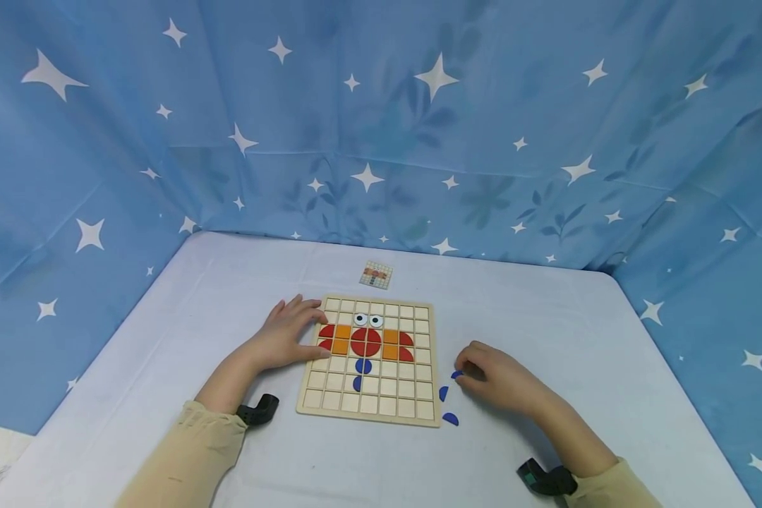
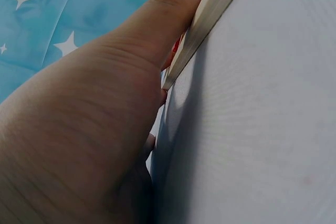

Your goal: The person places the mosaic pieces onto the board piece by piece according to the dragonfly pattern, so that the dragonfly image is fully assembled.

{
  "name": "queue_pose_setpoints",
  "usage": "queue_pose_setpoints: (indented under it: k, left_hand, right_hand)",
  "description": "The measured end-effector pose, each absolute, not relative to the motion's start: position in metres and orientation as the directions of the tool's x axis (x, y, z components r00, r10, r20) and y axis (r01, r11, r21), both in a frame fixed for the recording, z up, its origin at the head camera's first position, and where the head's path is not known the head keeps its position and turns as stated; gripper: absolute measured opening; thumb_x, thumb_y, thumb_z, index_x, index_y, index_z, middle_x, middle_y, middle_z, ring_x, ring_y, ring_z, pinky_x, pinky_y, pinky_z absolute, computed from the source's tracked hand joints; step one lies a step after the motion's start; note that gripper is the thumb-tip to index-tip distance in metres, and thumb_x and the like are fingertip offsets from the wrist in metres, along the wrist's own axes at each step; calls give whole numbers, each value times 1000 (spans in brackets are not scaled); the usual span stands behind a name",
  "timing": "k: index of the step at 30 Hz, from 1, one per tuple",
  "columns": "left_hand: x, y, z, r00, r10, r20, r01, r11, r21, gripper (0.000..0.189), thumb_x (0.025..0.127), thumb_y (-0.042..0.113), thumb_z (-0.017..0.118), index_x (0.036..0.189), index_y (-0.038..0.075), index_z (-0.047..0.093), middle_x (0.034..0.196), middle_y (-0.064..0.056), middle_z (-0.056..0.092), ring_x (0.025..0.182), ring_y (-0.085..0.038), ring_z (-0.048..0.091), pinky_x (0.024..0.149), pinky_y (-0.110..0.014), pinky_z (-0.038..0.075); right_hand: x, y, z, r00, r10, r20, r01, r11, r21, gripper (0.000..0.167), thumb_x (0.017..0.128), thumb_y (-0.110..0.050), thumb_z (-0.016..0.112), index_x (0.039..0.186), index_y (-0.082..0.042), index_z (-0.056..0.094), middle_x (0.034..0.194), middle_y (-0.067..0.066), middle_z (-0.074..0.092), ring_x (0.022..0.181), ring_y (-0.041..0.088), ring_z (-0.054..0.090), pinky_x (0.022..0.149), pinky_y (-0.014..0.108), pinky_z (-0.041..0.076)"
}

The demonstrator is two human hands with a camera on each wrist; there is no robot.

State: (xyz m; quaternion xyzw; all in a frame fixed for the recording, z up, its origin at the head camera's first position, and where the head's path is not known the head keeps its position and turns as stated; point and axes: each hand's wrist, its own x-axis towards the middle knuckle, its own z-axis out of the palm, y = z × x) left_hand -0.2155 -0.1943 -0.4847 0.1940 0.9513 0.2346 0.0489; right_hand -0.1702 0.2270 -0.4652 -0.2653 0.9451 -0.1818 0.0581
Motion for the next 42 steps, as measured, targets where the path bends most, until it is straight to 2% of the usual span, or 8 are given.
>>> queue_pose_setpoints:
  k: [4, 8, 13, 18, 21, 27, 33, 42]
  left_hand:
    - [-216, -194, -484, -921, 390, -6, 342, 813, 471, 54, 77, 61, 75, 117, 30, 57, 157, -8, 39, 152, -41, 17, 122, -61, 3]
    - [-216, -194, -484, -920, 392, -6, 343, 813, 471, 54, 77, 61, 76, 117, 30, 57, 157, -8, 39, 152, -41, 17, 122, -61, 3]
    - [-216, -194, -484, -920, 391, -9, 341, 813, 472, 53, 78, 61, 75, 116, 30, 57, 157, -7, 39, 152, -41, 17, 122, -61, 3]
    - [-215, -194, -483, -921, 391, -12, 339, 813, 474, 53, 78, 61, 75, 117, 30, 57, 157, -8, 39, 152, -41, 16, 122, -61, 3]
    - [-215, -194, -482, -921, 390, -10, 340, 814, 471, 53, 78, 61, 75, 117, 29, 57, 157, -8, 39, 152, -41, 17, 122, -61, 3]
    - [-214, -193, -482, -923, 385, -14, 334, 816, 472, 53, 77, 61, 75, 116, 30, 57, 157, -7, 39, 152, -41, 17, 123, -61, 2]
    - [-214, -194, -482, -922, 387, -12, 336, 814, 474, 54, 77, 62, 75, 117, 30, 57, 157, -8, 39, 152, -41, 16, 123, -61, 2]
    - [-215, -194, -483, -921, 389, -9, 337, 811, 478, 55, 77, 63, 74, 117, 30, 57, 157, -8, 38, 152, -40, 16, 123, -61, 2]
  right_hand:
    - [-172, 230, -466, -864, -503, 10, -471, 802, -368, 20, 88, -28, 75, 103, -27, 62, 94, -18, 55, 85, 1, 51, 78, 27, 52]
    - [-173, 234, -468, -807, -589, 44, -557, 735, -387, 31, 88, -23, 75, 117, -29, 63, 104, -18, 57, 90, 1, 52, 83, 28, 53]
    - [-174, 235, -470, -754, -653, 70, -624, 679, -387, 25, 91, -19, 71, 112, -32, 67, 103, -19, 58, 87, -1, 51, 79, 25, 51]
    - [-174, 234, -470, -788, -614, 49, -586, 722, -368, 18, 92, -22, 71, 107, -30, 67, 97, -20, 58, 83, -2, 51, 77, 24, 52]
    - [-173, 234, -469, -804, -593, 31, -561, 741, -371, 22, 91, -23, 71, 112, -29, 64, 95, -19, 57, 83, -2, 51, 77, 25, 52]
    - [-172, 236, -467, -757, -652, 45, -619, 693, -369, 38, 88, -9, 66, 117, -35, 65, 96, -19, 57, 85, 0, 48, 78, 25, 47]
    - [-174, 237, -469, -770, -637, 24, -598, 709, -373, 26, 90, -20, 71, 113, -33, 66, 93, -21, 55, 83, 0, 48, 76, 23, 46]
    - [-175, 237, -470, -810, -586, -2, -529, 733, -428, 29, 88, -22, 75, 112, -29, 63, 91, -18, 53, 84, 1, 50, 74, 22, 48]
